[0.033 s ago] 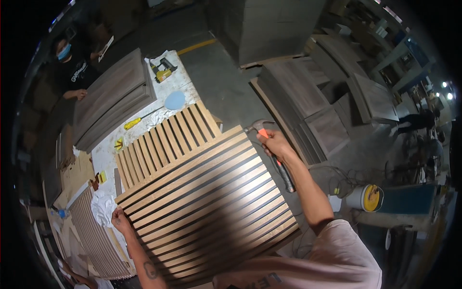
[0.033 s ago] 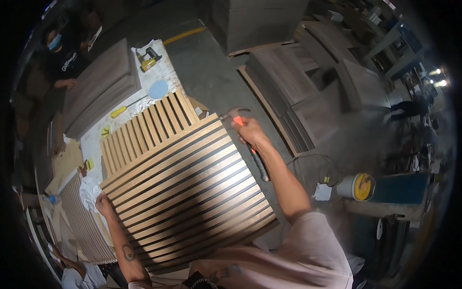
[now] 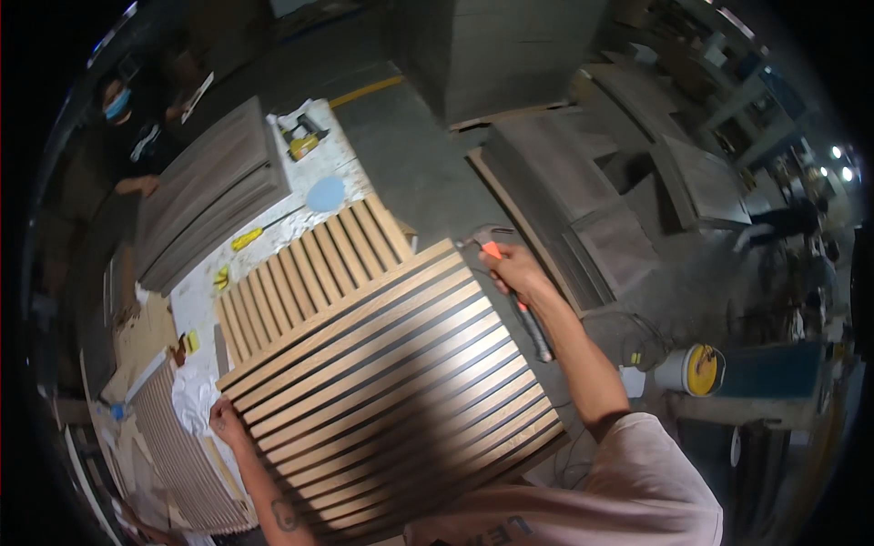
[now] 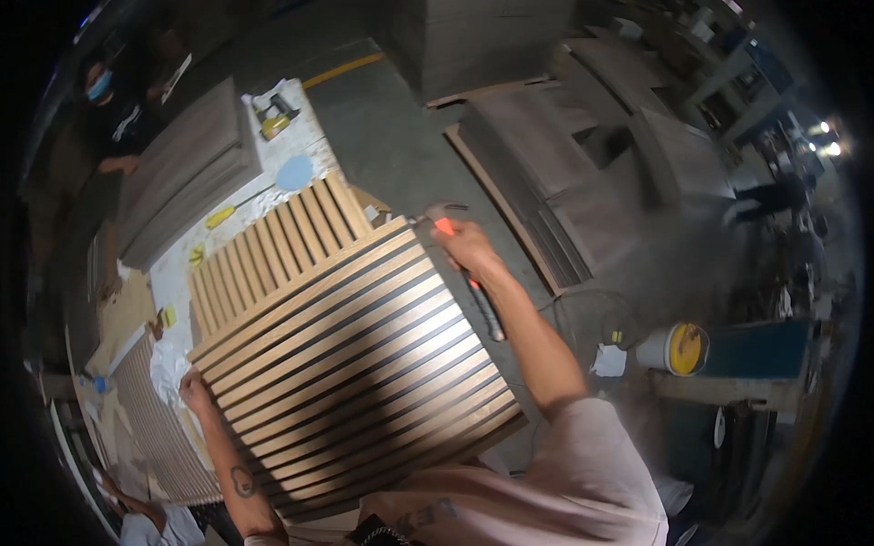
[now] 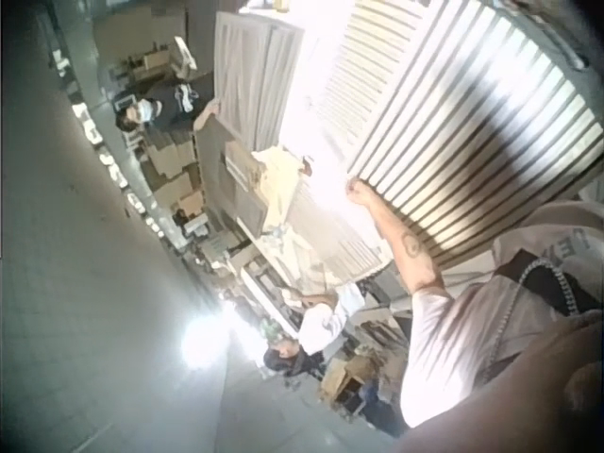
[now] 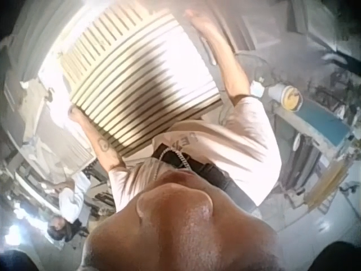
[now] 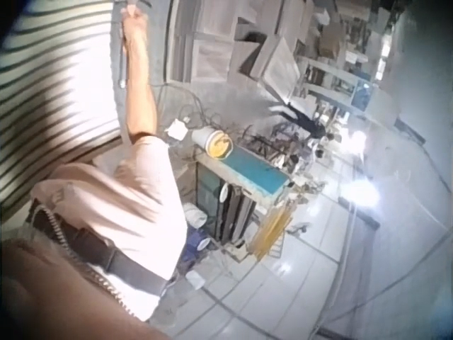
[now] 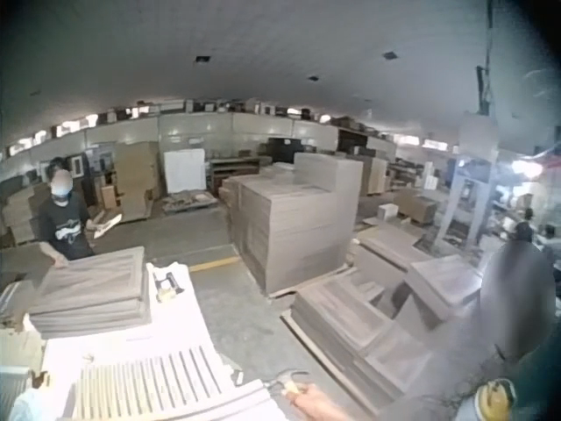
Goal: Assembling and securing wooden furniture panels using a hammer and a pneumatic nail gun in a workshop.
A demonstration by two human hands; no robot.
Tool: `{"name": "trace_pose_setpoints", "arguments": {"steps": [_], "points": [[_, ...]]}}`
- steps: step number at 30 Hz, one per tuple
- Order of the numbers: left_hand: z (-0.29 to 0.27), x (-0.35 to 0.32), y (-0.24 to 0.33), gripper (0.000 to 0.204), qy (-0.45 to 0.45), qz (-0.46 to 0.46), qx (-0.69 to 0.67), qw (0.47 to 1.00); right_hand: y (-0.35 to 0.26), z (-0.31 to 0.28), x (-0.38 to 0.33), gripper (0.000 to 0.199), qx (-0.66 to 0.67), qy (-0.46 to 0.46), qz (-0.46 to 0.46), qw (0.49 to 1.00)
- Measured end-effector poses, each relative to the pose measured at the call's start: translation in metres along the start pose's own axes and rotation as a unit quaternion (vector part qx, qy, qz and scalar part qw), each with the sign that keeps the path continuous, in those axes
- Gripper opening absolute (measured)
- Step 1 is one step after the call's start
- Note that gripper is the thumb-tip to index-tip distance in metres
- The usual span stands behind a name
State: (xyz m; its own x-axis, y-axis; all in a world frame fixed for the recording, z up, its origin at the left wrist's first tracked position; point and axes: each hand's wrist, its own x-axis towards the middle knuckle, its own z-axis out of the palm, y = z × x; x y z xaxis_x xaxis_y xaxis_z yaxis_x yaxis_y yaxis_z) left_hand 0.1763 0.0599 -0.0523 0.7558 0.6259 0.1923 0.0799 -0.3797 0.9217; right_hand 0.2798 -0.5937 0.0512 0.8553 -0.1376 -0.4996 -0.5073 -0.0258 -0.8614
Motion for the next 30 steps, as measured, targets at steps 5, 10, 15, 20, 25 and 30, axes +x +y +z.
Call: {"name": "trace_pose_setpoints", "arguments": {"steps": [5, 10, 15, 20, 25, 30], "points": [[-0.020, 0.044, -0.012, 0.032, -0.126, -0.071, 0.064, 0.987, -0.014, 0.046, 0.029, 0.030, -0.059, 0.021, 0.016, 0.998], [0.018, 0.020, 0.028, 0.038, -0.057, -0.087, 0.142, 0.984, -0.011, 0.055, 0.025, 0.017, 0.017, -0.048, -0.012, 0.999], [0.022, 0.010, 0.038, 0.036, 0.008, -0.081, 0.178, 0.981, -0.017, 0.056, 0.017, 0.017, 0.023, -0.013, 0.012, 1.000], [-0.016, 0.024, -0.015, 0.019, 0.048, -0.134, 0.061, 0.988, -0.041, 0.096, 0.006, 0.015, -0.183, 0.044, 0.017, 0.982], [0.012, 0.011, 0.068, 0.032, -0.086, -0.193, 0.013, 0.977, -0.069, 0.158, -0.009, 0.031, -0.360, 0.035, -0.237, 0.902], [-0.012, -0.002, 0.054, 0.036, -0.107, -0.135, 0.044, 0.984, -0.123, 0.374, -0.077, 0.030, -0.515, -0.297, -0.373, 0.712]]}}
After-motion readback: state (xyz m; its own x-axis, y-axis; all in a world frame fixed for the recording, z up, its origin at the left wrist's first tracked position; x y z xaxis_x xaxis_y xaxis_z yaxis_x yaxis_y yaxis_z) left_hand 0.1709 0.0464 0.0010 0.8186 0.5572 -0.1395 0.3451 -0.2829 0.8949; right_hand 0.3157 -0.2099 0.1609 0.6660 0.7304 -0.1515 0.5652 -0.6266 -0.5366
